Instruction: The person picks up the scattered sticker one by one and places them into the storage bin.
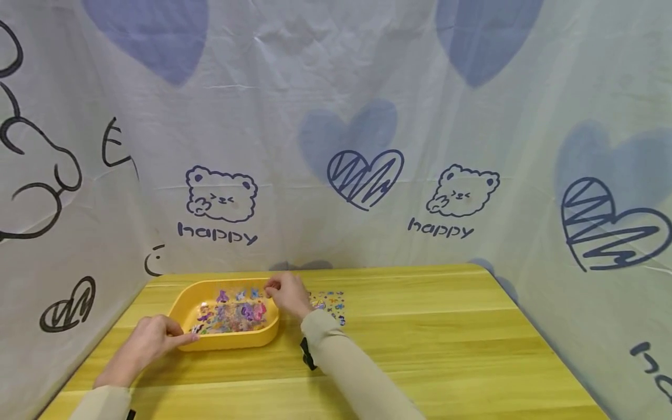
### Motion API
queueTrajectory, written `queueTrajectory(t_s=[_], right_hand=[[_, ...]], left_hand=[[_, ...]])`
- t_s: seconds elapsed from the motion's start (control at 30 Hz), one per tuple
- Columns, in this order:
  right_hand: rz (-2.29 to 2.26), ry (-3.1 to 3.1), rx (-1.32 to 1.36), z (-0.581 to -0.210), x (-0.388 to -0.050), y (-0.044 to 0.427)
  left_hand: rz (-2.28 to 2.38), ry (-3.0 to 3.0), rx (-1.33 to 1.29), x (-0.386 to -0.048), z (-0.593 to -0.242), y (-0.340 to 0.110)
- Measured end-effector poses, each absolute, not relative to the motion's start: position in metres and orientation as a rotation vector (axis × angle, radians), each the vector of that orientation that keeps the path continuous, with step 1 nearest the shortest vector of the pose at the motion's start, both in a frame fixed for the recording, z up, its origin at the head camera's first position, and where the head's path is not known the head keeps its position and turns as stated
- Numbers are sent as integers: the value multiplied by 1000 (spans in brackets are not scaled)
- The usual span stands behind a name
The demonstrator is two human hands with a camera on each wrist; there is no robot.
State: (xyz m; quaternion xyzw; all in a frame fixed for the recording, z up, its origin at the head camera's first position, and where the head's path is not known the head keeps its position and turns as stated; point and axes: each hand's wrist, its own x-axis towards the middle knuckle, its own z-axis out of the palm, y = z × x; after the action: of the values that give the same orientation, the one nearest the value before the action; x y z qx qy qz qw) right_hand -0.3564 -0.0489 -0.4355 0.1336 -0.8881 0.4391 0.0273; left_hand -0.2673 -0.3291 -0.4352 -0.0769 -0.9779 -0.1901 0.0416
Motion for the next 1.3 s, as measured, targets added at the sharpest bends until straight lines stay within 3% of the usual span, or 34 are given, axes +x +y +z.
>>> queueTrajectory(t_s=[0.43, 1.3], right_hand=[[912, -2784, 451, -449, -364, -49], [930, -2751, 477, -459, -378, 22]], left_hand=[[-621, -2991, -245, -266, -437, -326], [-601, -2979, -236, -267, -438, -328]])
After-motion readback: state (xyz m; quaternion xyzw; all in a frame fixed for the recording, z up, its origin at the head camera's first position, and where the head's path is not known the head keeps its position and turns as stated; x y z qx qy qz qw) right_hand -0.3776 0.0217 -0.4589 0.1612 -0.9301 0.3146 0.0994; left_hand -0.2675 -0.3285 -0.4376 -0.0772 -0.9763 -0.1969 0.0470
